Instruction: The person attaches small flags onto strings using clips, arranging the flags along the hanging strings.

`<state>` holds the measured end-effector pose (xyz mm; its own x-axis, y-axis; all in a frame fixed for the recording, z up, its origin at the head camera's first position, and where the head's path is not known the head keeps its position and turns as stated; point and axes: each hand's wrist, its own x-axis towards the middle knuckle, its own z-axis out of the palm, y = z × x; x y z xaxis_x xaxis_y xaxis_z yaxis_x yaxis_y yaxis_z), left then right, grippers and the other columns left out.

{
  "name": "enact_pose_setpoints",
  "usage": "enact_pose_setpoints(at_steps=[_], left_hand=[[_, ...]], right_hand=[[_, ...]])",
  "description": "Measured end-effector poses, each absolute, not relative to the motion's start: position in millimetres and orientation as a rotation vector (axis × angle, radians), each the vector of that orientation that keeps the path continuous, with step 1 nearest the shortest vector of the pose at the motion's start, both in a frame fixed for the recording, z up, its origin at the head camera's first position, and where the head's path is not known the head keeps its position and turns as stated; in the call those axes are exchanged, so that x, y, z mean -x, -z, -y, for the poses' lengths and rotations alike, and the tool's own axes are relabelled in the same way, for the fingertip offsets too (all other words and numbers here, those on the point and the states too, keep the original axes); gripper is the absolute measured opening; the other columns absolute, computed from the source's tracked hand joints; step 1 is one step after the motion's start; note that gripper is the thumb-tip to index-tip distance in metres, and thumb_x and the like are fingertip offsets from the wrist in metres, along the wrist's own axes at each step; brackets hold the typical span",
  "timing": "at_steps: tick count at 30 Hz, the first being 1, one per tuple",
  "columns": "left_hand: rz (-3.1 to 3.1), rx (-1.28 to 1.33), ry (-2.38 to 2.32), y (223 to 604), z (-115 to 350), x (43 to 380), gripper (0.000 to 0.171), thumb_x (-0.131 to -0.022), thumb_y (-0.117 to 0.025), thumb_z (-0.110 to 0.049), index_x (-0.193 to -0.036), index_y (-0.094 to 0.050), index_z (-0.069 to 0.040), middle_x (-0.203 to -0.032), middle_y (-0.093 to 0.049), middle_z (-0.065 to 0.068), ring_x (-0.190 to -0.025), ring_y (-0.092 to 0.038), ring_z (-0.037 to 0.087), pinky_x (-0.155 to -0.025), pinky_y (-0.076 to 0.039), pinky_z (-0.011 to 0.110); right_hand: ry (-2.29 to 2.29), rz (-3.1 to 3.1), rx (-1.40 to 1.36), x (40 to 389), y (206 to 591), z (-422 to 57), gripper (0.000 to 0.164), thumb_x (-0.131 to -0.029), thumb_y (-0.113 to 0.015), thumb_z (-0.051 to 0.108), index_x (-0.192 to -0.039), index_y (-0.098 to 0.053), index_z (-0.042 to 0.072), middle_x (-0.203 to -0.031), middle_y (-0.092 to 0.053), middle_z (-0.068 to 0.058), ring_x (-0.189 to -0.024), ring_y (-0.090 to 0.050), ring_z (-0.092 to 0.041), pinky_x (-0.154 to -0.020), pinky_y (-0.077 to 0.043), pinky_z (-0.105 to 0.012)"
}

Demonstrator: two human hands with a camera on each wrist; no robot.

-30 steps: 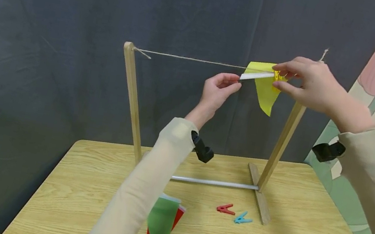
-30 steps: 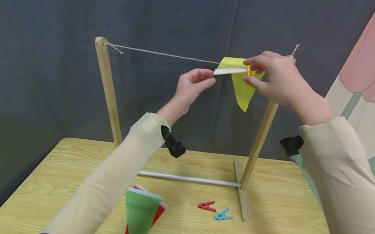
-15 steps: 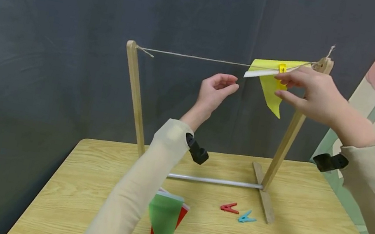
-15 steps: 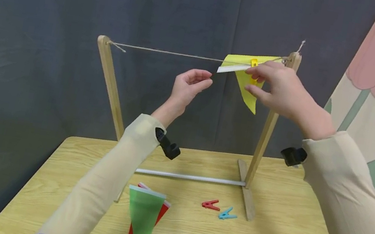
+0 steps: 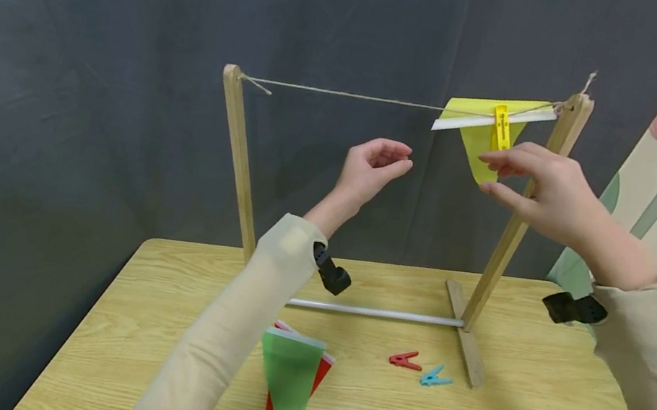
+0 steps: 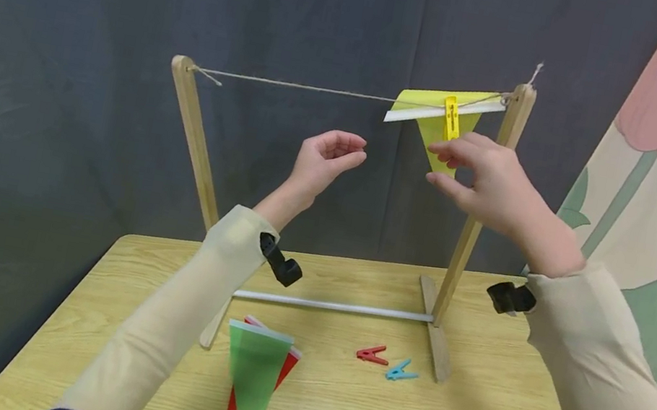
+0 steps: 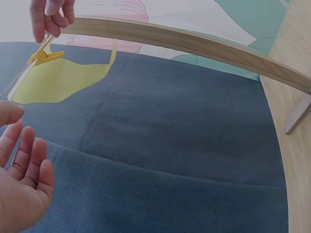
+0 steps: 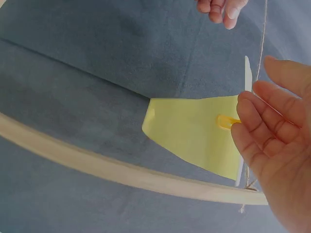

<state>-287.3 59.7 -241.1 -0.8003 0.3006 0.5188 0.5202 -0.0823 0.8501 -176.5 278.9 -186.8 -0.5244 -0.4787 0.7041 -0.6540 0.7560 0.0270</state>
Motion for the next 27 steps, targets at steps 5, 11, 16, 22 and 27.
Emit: enact_pose_setpoints(at_steps=[5, 11, 16, 22, 27], left_hand=[[2.028, 0.934, 2.028, 245.6, -55.1, 284.2, 0.022, -0.085, -0.067, -0.005, -0.107, -0.065, 0.002, -0.101, -0.065, 0.012, -0.082, -0.057, 0.013, -0.073, -0.048, 0.020], [2.018, 0.928, 2.028, 250.7, -50.9, 282.9, 0.024, -0.085, -0.067, -0.003, -0.107, -0.064, 0.006, -0.101, -0.065, 0.016, -0.082, -0.058, 0.012, -0.074, -0.048, 0.019], [2.018, 0.923, 2.013, 255.1, -45.8, 282.2, 0.024, -0.085, -0.068, -0.004, -0.106, -0.065, 0.005, -0.101, -0.065, 0.016, -0.082, -0.058, 0.011, -0.074, -0.048, 0.020], [2.050, 0.929, 1.996, 262.8, -35.8, 279.9, 0.023, -0.086, -0.067, -0.004, -0.107, -0.064, 0.005, -0.100, -0.065, 0.015, -0.081, -0.058, 0.012, -0.073, -0.047, 0.020], [2.054, 0.911, 2.035, 271.7, -25.7, 278.0, 0.023, -0.086, -0.066, -0.004, -0.106, -0.064, 0.005, -0.099, -0.064, 0.014, -0.081, -0.058, 0.012, -0.075, -0.048, 0.021]], right_hand=[[-0.373, 2.213, -0.833, 172.4, 200.3, -280.2, 0.034, -0.072, -0.076, -0.003, -0.104, -0.067, -0.002, -0.093, -0.065, -0.011, -0.083, -0.056, -0.010, -0.066, -0.039, -0.011], [-0.409, 2.201, -0.859, 170.9, 212.8, -279.5, 0.033, -0.073, -0.076, -0.002, -0.105, -0.066, -0.002, -0.092, -0.064, -0.011, -0.083, -0.056, -0.012, -0.069, -0.039, -0.012], [-0.454, 2.192, -0.889, 169.8, 221.9, -279.5, 0.029, -0.084, -0.071, 0.015, -0.106, -0.066, -0.002, -0.093, -0.065, -0.011, -0.084, -0.057, -0.012, -0.067, -0.040, -0.012], [-0.520, 2.181, -0.913, 167.2, 239.2, -278.3, 0.052, -0.090, -0.052, 0.046, -0.107, -0.066, -0.002, -0.092, -0.065, -0.009, -0.083, -0.058, -0.011, -0.068, -0.040, -0.013], [-0.548, 2.190, -0.905, 166.4, 257.7, -276.7, 0.047, -0.091, -0.055, 0.042, -0.107, -0.066, -0.001, -0.094, -0.066, -0.008, -0.083, -0.059, -0.014, -0.069, -0.040, -0.012]])
